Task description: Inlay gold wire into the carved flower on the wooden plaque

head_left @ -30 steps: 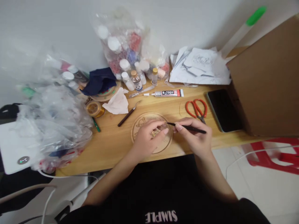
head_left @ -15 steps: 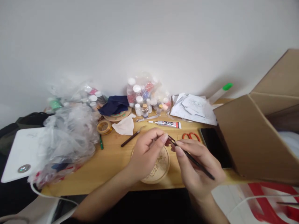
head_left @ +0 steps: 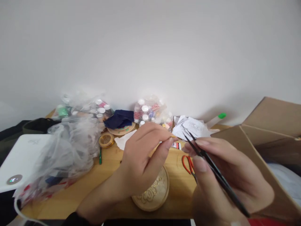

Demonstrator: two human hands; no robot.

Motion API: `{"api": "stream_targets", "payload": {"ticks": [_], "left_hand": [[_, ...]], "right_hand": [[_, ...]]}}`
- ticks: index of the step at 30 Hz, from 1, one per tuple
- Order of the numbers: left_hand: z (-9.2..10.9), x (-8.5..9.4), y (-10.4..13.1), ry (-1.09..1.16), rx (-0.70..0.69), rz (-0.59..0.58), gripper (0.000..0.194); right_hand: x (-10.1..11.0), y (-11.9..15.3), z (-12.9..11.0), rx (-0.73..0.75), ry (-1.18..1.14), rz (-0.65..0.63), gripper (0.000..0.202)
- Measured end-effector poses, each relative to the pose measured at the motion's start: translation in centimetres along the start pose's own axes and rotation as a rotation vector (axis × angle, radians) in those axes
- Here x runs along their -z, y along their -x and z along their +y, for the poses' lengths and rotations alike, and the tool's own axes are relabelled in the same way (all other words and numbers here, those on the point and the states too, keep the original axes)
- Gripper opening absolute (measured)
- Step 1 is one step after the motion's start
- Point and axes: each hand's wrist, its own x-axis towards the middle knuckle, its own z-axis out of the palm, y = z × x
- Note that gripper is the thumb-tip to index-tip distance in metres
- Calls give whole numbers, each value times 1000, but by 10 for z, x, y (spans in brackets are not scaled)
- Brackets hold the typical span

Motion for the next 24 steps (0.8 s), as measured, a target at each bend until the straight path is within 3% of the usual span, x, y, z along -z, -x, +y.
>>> {"api": "stream_targets", "payload": {"ticks": [5,7,10,17,24], "left_hand": [[-2,1,3,17,40,41,17],[-4,2,4,9,66,63,17],[-8,3,4,-2,89,75,17],[-8,6,5,-77,72,13,21],[-6,6,10,-268,30,-8,17]], "right_hand": [[-7,-1,0,4,6,-51,52],[0,-4,3,52,102,-184,55],[14,-10,6,243,255,-417,57],[15,-15,-8,144,308,-371,34],[23,-20,-6,219,354,-510,33]]}}
